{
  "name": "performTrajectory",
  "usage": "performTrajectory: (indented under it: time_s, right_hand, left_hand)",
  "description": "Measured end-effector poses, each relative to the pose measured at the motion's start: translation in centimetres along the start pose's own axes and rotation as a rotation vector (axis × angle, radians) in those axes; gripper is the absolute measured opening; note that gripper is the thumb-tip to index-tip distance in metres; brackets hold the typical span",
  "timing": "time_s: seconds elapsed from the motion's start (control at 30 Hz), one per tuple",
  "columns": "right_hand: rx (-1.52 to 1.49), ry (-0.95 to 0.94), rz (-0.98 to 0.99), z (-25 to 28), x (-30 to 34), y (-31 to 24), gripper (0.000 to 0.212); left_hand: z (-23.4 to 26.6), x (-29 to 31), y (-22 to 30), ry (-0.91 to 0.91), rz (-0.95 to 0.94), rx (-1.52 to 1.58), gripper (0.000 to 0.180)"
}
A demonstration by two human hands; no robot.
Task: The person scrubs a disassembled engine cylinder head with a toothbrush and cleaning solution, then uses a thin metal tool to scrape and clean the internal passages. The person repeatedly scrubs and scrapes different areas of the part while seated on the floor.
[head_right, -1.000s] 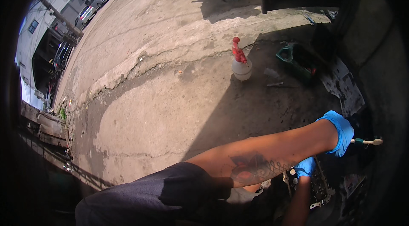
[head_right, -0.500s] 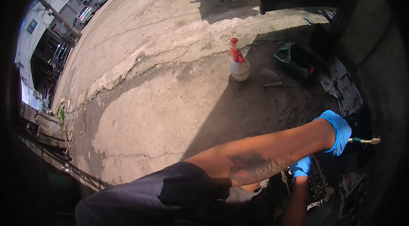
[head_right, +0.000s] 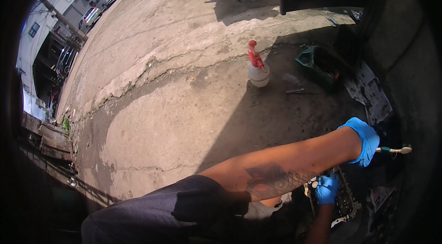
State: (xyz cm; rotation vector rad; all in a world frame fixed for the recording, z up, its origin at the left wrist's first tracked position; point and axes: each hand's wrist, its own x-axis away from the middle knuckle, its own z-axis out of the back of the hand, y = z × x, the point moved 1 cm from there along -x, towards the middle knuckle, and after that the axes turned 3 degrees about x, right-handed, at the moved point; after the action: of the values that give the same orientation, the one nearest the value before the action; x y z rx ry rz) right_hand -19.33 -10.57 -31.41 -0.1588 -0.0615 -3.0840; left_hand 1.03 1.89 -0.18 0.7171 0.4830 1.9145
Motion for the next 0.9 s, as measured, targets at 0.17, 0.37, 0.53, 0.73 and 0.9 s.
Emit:
performTrajectory:
  time_s: [0.17,0.37,0.53,0.73,0.9]
  right_hand:
    - [-0.307,0.114,-0.222,3.4,1.7,0.2,0.015]
    - [-0.461,-0.060,-0.365,4.4,-0.1,1.6,0.021]
    - [-0.280,-0.096,-0.321,4.0,-1.2,2.0,0.020]
    - [-0.293,-0.056,-0.460,2.5,-1.1,2.6,0.024]
    - [-0.306,-0.149,-0.497,1.8,-2.3,3.7,0.024]
  left_hand:
    - [0.3,0.4,0.1,-0.022,0.008,-0.022,0.040]
    - [0.1,0.3,0.0,0.000,0.002,0.002,0.037]
    - [-0.4,-0.2,-0.5,0.029,-0.027,0.023,0.037]
    - [-0.6,-0.5,-0.6,0.024,-0.022,0.027,0.038]
    - [-0.3,-0.5,-0.3,0.001,-0.018,0.005,0.039]
